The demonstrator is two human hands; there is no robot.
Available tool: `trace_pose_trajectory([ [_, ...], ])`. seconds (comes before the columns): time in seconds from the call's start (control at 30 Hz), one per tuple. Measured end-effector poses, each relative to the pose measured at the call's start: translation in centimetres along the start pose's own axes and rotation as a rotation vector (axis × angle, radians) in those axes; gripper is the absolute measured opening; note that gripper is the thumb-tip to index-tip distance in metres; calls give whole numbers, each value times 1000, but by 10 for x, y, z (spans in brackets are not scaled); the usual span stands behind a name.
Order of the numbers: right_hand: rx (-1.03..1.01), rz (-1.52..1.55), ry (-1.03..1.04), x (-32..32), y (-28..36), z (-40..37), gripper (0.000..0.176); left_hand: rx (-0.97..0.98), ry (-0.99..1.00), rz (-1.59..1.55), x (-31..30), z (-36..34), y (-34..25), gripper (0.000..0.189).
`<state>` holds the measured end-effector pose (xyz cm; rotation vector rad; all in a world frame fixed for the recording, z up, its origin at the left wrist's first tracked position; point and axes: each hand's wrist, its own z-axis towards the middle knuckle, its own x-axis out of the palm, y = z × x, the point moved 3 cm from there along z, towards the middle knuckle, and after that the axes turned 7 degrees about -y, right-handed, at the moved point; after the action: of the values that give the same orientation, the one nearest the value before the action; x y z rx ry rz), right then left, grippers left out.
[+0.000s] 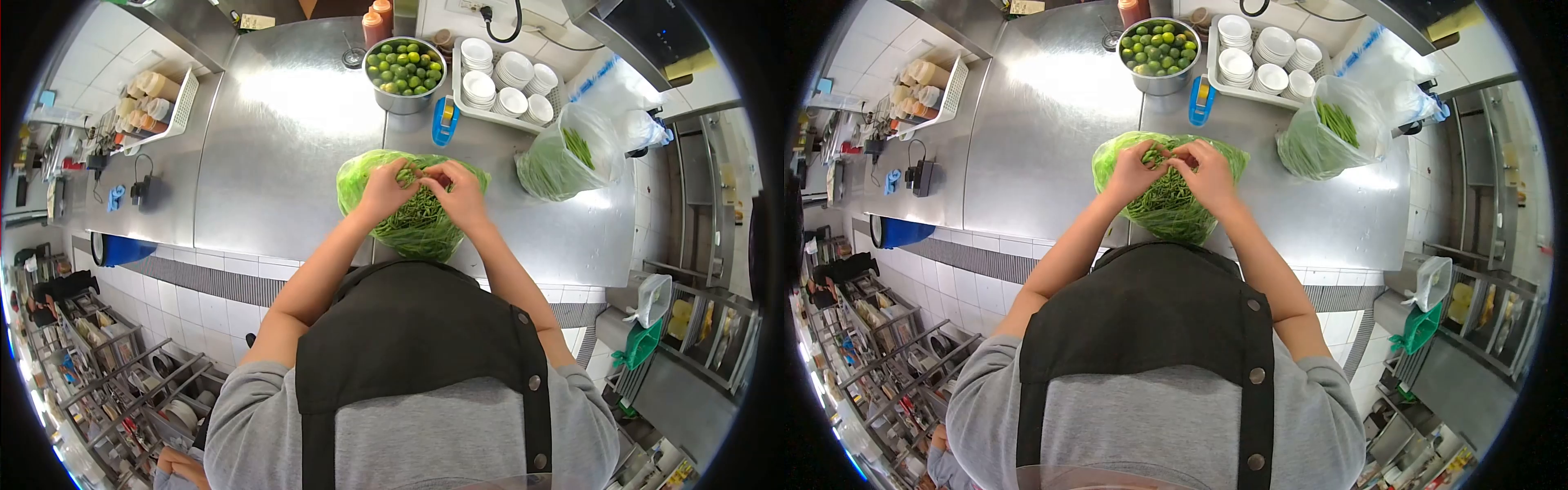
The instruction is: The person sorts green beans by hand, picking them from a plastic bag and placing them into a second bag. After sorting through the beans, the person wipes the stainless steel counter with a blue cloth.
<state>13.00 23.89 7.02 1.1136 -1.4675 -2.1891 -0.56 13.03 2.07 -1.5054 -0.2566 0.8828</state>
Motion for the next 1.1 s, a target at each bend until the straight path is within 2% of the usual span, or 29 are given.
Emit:
trace_pose_trajectory([
  [0.2,-77,61,-133,5,4,10,9,66,-35,97,-8,0,-19,21],
  [0.3,330,323,3,9,-26,8,8,149,-40,102,-8,-1,-16,20],
  [0.4,606,1120,23,7,-34,3,6,195,-149,21,-12,0,-12,18],
  [0.43,616,1068,7,4,-38,2,6,206,-198,-13,-14,1,-12,18],
  [0.5,633,962,-29,1,-48,-4,9,-58,-246,-209,-23,7,-7,17],
  [0.53,565,835,-8,1,-50,-6,12,-191,-267,-307,-29,9,-11,16],
  [0.57,497,709,14,1,-51,-9,14,-391,-315,-540,-33,10,-14,15],
  [0.67,394,479,129,1,-25,-13,21,-440,-314,-1044,-47,17,-20,15],
  [0.8,315,326,244,16,3,-11,23,-441,-335,-1071,-50,17,-23,21],
  [0.9,177,207,112,23,24,-5,16,-469,-394,-1063,-46,15,-25,21],
  [1.0,-36,256,66,17,37,2,13,-523,-442,-993,-48,11,-20,17],
  [1.1,-101,451,23,13,40,5,11,-606,-516,-971,-41,6,-13,17],
])
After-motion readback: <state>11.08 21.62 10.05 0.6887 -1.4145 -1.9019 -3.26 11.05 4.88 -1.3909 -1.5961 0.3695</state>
